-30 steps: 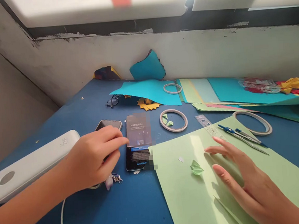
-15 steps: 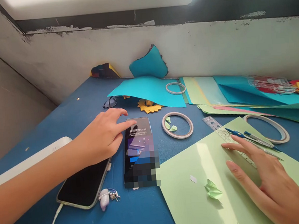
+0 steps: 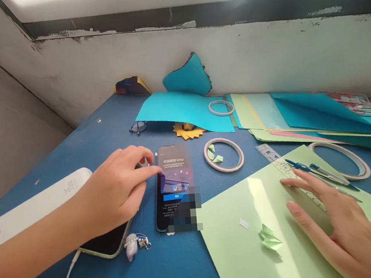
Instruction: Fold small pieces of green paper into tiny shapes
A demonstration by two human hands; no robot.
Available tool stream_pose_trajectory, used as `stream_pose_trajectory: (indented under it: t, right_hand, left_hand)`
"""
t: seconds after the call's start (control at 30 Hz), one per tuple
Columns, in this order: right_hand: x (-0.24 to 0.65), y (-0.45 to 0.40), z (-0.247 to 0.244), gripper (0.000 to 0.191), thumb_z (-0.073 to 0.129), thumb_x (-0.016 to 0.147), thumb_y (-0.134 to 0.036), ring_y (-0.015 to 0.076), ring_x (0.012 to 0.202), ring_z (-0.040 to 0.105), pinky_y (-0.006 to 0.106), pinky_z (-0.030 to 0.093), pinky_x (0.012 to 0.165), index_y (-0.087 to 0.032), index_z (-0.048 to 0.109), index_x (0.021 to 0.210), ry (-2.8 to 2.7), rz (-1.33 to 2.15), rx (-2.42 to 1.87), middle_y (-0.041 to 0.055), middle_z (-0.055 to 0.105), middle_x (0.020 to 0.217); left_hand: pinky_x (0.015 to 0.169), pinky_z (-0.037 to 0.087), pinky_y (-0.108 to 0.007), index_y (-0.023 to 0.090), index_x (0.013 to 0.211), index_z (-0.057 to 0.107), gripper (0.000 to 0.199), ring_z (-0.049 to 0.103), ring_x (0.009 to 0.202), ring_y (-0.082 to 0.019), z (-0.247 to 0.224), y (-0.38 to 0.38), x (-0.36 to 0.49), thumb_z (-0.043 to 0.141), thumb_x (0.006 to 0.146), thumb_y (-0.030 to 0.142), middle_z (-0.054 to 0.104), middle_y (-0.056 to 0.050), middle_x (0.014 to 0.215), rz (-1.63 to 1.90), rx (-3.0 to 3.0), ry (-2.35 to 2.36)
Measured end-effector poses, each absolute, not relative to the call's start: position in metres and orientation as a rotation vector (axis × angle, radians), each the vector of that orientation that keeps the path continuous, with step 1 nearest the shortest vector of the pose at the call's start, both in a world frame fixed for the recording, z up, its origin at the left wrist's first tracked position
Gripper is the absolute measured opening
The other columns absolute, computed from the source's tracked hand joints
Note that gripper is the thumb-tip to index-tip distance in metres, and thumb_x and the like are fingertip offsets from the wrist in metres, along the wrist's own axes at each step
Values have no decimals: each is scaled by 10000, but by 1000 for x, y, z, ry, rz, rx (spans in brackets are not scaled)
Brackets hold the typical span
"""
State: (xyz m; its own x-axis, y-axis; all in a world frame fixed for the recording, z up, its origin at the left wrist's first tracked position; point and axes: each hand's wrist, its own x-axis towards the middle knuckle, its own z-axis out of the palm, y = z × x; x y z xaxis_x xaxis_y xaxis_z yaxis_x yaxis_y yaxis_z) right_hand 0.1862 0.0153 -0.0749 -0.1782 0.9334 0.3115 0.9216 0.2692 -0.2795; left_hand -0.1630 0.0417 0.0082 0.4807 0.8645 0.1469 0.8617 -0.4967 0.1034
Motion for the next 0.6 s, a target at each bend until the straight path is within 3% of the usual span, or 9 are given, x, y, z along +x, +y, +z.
stream_pose_trajectory:
  t: [0.27, 0.4, 0.6]
  right_hand:
    - [186, 16, -76, 409, 413, 839, -486, 325, 1079, 540, 466, 527, 613, -373, 402, 1232, -2107, 89, -1692, 48, 590, 1180]
    - [187, 15, -77, 426, 405, 840, -500, 326, 1110, 519, 481, 525, 664, -377, 387, 1247, -2100, 94, -1712, 46, 579, 1196]
    - [187, 15, -78, 438, 384, 836, -512, 306, 1074, 543, 434, 538, 619, -371, 394, 1251, -2114, 46, -1691, 30, 578, 1203]
  left_hand:
    - [805, 407, -375, 137, 1033, 646, 442, 501, 923, -232, 5, 61, -170, 242, 856, 169, 543, -108, 1017, 212, 2682, 1732]
    - [820, 413, -373, 129, 1063, 638, 455, 502, 931, -235, 2, 70, -171, 239, 848, 170, 536, -111, 1007, 186, 2674, 1760]
    - [819, 429, -384, 134, 1100, 632, 454, 506, 950, -250, -4, 82, -174, 263, 836, 159, 530, -118, 1010, 176, 2718, 1689]
